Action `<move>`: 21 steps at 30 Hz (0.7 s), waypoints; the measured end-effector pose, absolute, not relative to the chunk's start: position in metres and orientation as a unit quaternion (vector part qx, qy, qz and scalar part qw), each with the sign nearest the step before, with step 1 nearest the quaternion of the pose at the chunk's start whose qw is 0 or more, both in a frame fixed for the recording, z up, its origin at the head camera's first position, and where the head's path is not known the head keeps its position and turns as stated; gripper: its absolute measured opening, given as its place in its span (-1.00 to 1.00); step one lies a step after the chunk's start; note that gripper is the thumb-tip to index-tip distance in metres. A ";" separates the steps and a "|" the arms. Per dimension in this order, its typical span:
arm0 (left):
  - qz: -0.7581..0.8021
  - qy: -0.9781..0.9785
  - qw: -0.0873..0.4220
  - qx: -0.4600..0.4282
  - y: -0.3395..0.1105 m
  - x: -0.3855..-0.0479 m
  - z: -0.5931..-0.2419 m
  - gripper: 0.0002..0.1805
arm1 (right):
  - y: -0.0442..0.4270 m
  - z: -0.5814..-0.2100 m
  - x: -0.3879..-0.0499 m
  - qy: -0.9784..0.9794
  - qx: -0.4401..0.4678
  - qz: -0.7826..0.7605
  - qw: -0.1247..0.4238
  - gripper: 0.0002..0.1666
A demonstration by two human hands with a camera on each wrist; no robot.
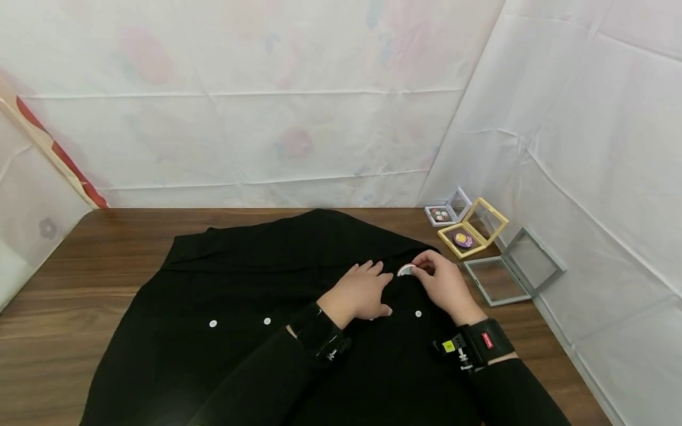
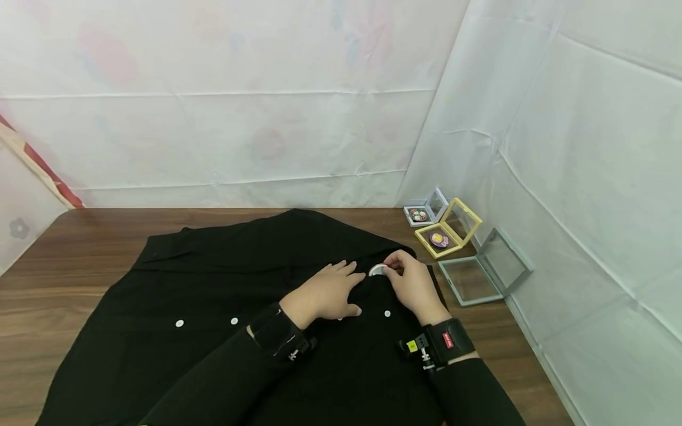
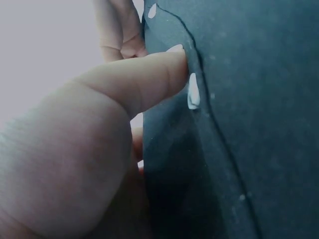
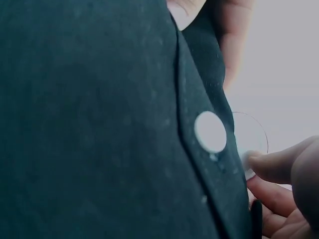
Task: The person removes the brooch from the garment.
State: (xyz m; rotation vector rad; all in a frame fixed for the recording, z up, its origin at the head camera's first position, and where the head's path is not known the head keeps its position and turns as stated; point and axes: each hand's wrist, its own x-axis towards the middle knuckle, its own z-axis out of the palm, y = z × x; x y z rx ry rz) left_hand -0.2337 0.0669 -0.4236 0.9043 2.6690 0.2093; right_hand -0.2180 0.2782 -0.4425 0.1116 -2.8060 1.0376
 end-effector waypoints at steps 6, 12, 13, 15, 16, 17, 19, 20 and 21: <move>0.072 0.933 0.158 0.316 0.068 -0.234 -0.423 -0.15 | 0.276 -0.445 -0.218 -0.935 0.059 0.338 0.095 -0.78; 0.088 0.929 0.142 0.331 0.070 -0.235 -0.424 -0.05 | 0.274 -0.444 -0.218 -0.934 0.051 0.337 0.107 -0.80; 0.089 0.927 0.137 0.336 0.071 -0.235 -0.424 -0.03 | 0.274 -0.444 -0.217 -0.934 0.049 0.338 0.105 -0.82; 0.088 0.924 0.127 0.349 0.071 -0.234 -0.424 0.01 | 0.274 -0.445 -0.217 -0.936 0.043 0.334 0.100 -0.87; 0.086 0.923 0.122 0.354 0.071 -0.234 -0.424 0.02 | 0.275 -0.445 -0.217 -0.938 0.043 0.330 0.097 -0.86; 0.083 0.922 0.119 0.359 0.071 -0.234 -0.423 0.02 | 0.275 -0.445 -0.217 -0.939 0.046 0.327 0.093 -0.84; 0.075 0.922 0.116 0.363 0.071 -0.234 -0.423 0.01 | 0.276 -0.446 -0.217 -0.942 0.052 0.322 0.082 -0.80; 0.073 0.922 0.117 0.362 0.071 -0.234 -0.424 -0.01 | 0.276 -0.446 -0.218 -0.943 0.054 0.320 0.075 -0.78; 0.071 0.923 0.119 0.360 0.071 -0.234 -0.424 -0.03 | 0.276 -0.446 -0.218 -0.944 0.058 0.318 0.066 -0.75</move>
